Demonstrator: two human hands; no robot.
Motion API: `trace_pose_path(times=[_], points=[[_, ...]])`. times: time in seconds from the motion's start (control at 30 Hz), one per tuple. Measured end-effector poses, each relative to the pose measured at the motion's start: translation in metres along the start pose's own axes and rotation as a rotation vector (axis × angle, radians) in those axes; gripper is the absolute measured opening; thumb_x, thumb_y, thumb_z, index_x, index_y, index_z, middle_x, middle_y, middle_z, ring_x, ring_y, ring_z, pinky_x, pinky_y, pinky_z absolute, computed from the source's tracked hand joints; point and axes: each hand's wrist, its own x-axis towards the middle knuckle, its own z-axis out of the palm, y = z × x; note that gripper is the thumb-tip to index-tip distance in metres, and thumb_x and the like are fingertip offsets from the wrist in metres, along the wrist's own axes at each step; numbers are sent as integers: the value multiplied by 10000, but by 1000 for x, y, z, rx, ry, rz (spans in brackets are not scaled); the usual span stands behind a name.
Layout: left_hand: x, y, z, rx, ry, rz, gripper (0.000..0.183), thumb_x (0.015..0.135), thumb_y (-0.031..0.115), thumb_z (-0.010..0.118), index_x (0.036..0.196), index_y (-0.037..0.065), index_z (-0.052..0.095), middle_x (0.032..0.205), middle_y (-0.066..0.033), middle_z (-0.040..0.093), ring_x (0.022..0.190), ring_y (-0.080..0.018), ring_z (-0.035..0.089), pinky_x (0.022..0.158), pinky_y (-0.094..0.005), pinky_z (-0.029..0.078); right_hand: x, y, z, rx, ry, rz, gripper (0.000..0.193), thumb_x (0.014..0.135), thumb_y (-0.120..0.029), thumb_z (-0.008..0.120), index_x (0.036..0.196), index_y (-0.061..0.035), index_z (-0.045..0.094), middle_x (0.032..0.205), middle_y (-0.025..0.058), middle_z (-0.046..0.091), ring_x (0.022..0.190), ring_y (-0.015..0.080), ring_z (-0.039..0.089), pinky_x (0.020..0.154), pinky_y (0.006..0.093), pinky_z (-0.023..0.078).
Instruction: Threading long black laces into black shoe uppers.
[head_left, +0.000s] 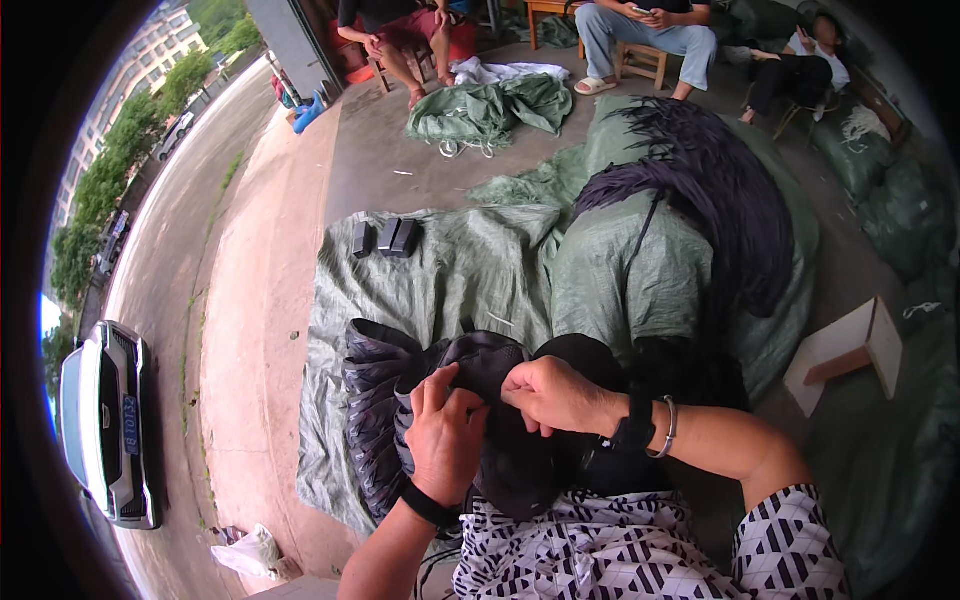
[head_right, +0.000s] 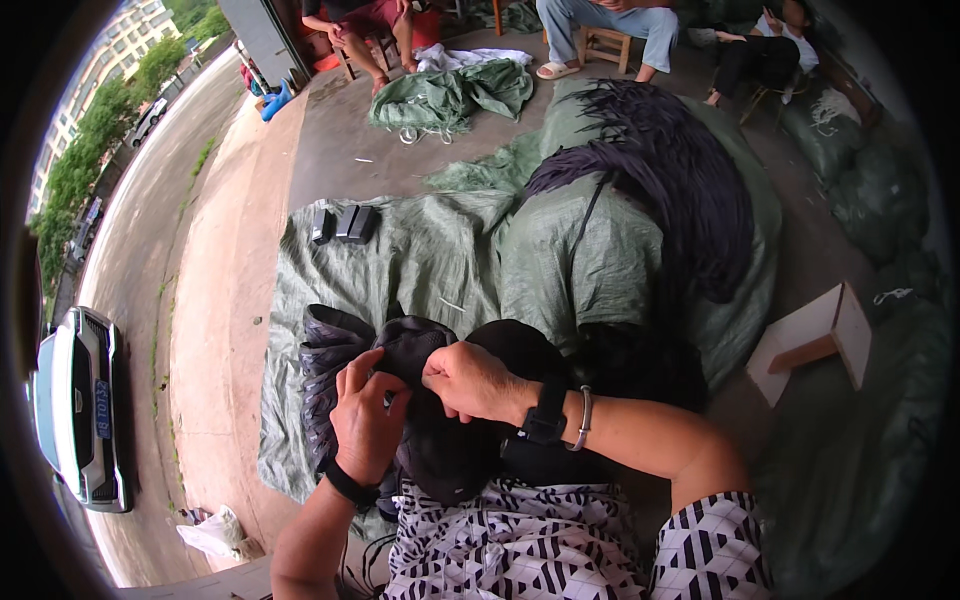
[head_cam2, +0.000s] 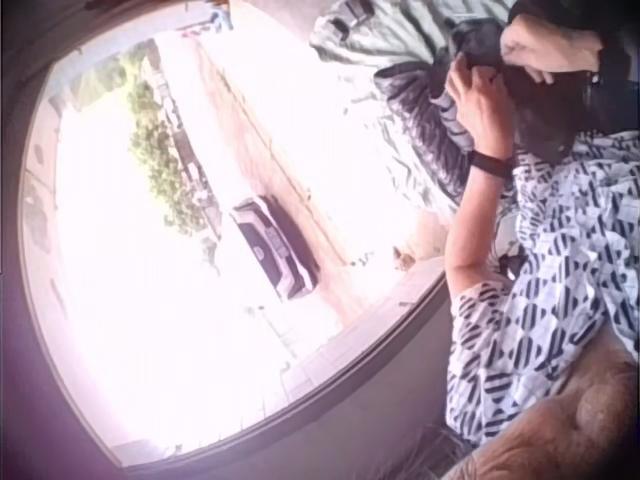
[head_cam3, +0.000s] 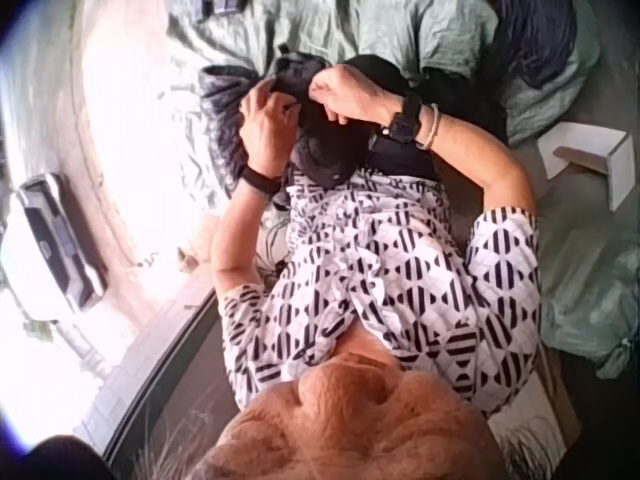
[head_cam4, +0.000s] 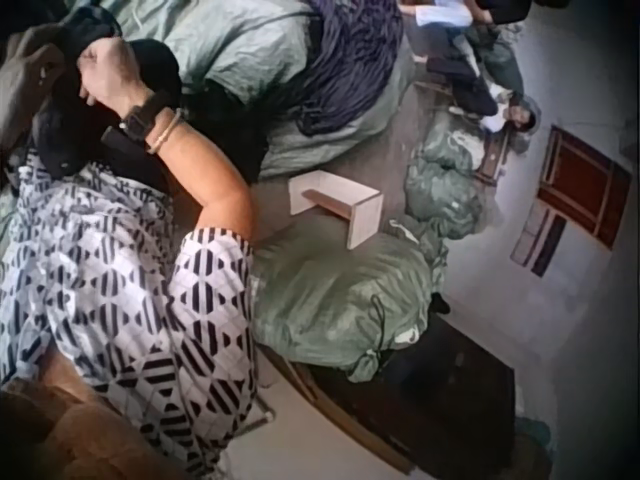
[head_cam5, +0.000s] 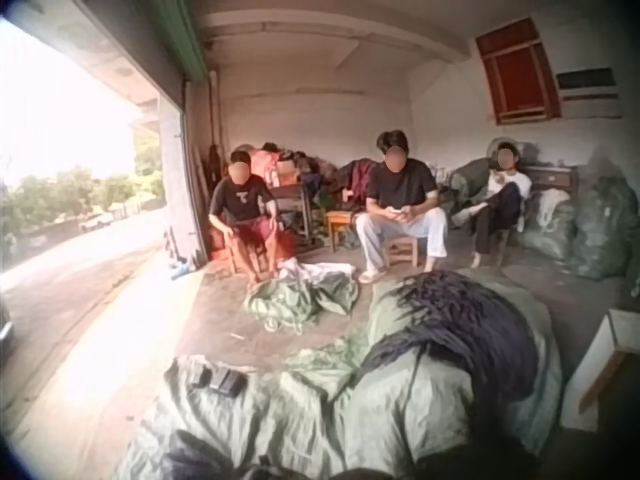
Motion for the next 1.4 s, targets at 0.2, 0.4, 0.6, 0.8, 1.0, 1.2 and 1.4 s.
trace_pose_path(times=[0.2,0.4,0.6,0.8,1.0,1.2,1.4], points=[[-9,-10,-10,6,243,286,183,722,-3,691,849,59,574,1304,-158,478,1162,-329,497,887,-411,475,-7,-9,-22,-679,698,-927,140,851,-142,637,776,-29,601,648,113,581,657,284,620,544,373,472],[-27,-25,-13,-853,-221,-338,122,928,121,566,950,10,519,767,-113,621,579,-152,614,544,-263,474,-22,7,-6,-848,321,-608,362,826,-356,675,722,-27,567,665,123,607,600,309,634,555,394,507],[-11,-13,-12,-430,-248,-288,338,950,253,570,723,2,556,577,-40,568,512,-94,554,477,-252,421,-11,13,-7,-712,292,-531,269,831,-264,645,768,-16,566,762,138,617,741,327,640,631,401,502],[-36,-76,-50,-1867,214,-420,294,997,335,444,852,106,559,671,39,493,545,-77,415,572,-259,432,-36,13,-65,-167,-217,-407,262,922,-220,533,872,-2,668,839,75,619,849,162,609,774,268,460],[-30,-38,-60,-1787,218,-160,390,997,414,387,874,145,641,1148,-65,611,1085,-298,545,1066,-534,275,-15,-12,-48,770,-267,-409,413,933,-342,539,632,-62,582,1055,158,663,937,200,620,873,336,453],[-20,-65,-54,-2026,150,112,364,1002,380,399,783,122,531,837,-31,565,832,-229,540,1060,-570,268,2,24,-74,990,-131,-398,480,977,-319,458,544,-127,384,575,18,430,560,181,434,790,414,463],[-89,-335,-108,-2065,833,-381,376,989,398,426,958,104,660,922,-28,674,591,-96,456,568,-196,442,-103,160,-278,1425,595,-423,447,928,-336,567,542,-175,409,509,-47,435,407,80,351,539,270,363]])
